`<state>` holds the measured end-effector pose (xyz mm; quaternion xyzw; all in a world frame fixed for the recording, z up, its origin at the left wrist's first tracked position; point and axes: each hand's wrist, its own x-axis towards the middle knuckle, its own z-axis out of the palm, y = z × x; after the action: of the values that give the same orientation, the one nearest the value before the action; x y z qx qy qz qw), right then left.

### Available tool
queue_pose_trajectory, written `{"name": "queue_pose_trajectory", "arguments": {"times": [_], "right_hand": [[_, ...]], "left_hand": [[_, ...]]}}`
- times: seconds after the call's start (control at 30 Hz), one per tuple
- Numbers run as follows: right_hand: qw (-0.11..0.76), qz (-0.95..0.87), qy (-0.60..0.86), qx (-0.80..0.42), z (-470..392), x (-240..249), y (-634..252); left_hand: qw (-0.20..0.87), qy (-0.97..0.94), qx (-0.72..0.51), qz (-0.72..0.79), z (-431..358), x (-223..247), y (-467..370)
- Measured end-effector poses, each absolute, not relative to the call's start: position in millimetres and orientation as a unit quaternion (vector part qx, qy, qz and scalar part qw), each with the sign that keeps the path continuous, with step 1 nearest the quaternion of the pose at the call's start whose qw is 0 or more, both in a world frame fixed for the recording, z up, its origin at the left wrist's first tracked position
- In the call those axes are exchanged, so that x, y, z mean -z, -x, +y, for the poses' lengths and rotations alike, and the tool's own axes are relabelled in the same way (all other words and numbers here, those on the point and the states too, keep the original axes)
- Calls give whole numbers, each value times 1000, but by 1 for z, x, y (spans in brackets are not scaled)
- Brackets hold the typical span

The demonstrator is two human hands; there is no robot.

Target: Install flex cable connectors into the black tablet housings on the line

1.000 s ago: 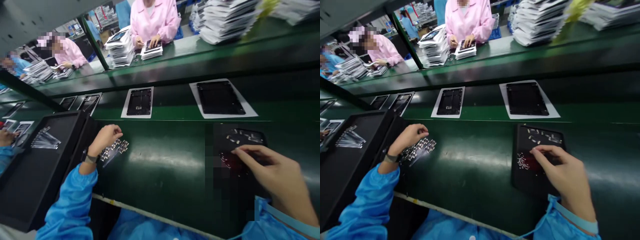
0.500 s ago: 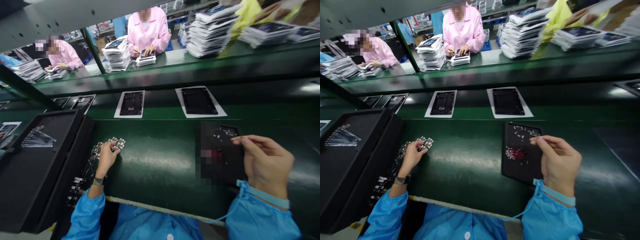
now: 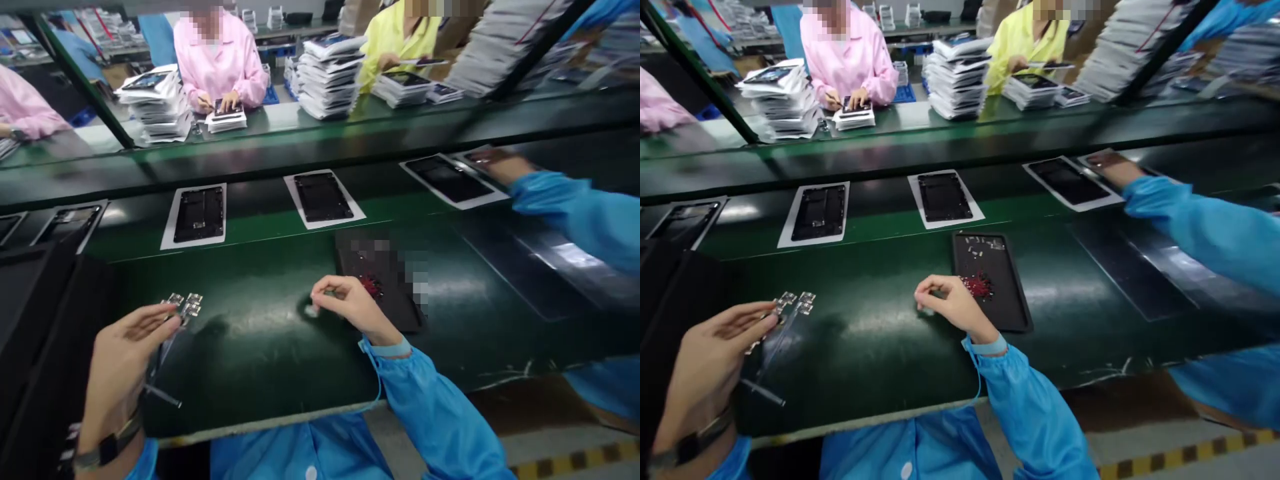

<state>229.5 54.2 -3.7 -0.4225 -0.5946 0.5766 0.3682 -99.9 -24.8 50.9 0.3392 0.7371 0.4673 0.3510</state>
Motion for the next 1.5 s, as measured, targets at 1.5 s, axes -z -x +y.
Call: {"name": "queue_pose_trajectory", "arguments": {"times": [1.5], "right_hand": [[204, -582, 397, -679, 38, 30, -191]], "left_hand": [[632, -365, -374, 572, 19, 17, -2]]}}
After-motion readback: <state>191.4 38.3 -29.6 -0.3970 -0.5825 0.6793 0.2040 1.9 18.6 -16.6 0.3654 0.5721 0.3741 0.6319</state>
